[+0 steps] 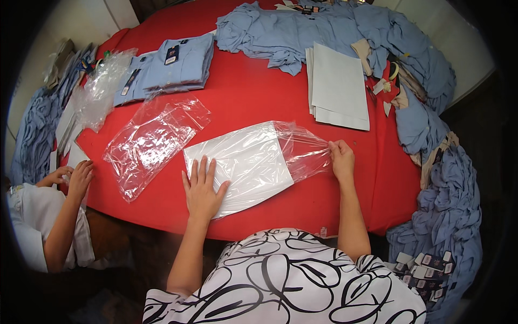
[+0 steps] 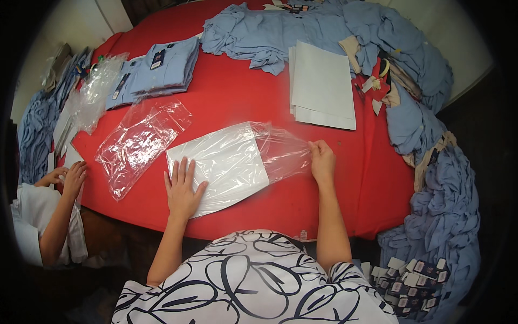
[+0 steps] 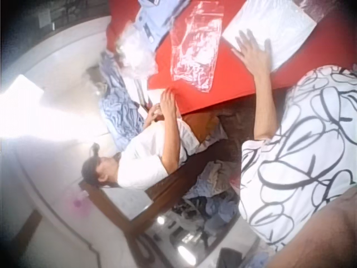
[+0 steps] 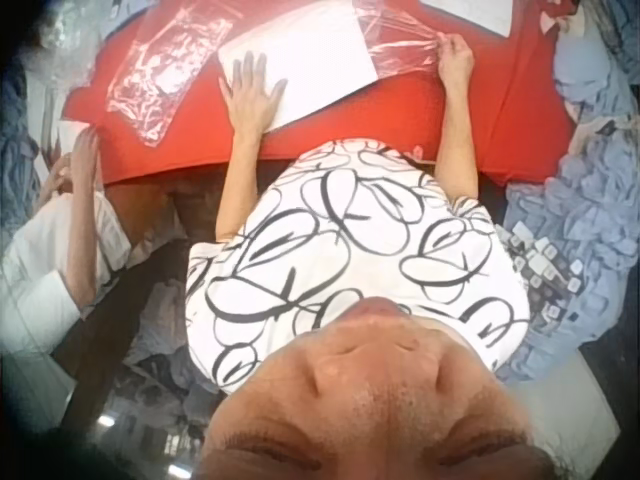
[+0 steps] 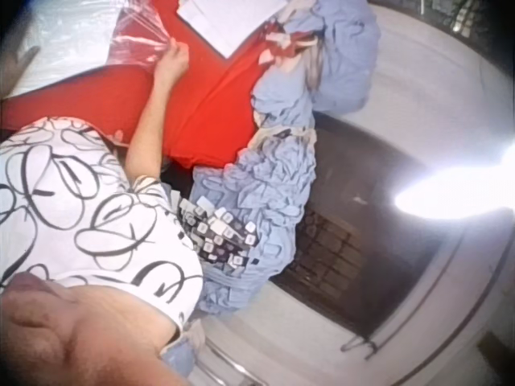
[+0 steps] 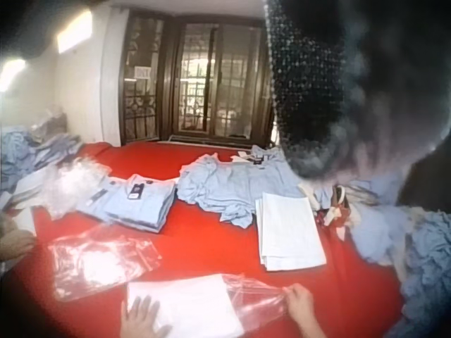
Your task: The person sorts and organizes stacks of folded shirts and paper inserts on a red table. The person picks up and arranges stacks of shirts and papers, moving them from one area of the table to another by hand.
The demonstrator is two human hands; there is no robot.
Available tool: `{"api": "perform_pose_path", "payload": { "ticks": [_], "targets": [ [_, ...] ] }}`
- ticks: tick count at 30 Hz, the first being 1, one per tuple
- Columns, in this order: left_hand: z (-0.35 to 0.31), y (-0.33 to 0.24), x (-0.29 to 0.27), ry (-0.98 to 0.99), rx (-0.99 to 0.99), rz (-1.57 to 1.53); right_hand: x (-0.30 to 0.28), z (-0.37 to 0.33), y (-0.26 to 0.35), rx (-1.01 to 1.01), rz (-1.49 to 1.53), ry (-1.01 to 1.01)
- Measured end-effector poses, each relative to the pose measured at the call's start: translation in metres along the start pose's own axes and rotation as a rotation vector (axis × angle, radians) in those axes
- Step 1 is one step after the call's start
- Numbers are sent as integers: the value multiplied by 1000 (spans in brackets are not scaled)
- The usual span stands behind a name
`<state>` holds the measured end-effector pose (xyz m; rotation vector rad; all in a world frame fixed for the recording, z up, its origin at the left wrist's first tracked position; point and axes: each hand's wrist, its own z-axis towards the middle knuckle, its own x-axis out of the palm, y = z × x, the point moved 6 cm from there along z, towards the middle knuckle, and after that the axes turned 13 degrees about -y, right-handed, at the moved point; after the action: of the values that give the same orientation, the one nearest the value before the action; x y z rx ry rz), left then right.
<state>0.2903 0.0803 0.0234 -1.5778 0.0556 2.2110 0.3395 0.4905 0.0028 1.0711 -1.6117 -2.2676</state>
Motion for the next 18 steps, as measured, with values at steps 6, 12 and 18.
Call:
{"api": "perform_pose_path", "payload": {
  "ticks": [6, 12, 18],
  "targets": [
    [-6, 4, 0, 26, 19, -154, -19, -4, 44, 152, 47, 25],
    [-6, -2, -4, 13, 44, -112, 40, -26, 110, -570, -421, 100],
    [-10, 2, -8, 27, 38, -125, 34, 35, 39, 113, 181, 77]
  ]
}}
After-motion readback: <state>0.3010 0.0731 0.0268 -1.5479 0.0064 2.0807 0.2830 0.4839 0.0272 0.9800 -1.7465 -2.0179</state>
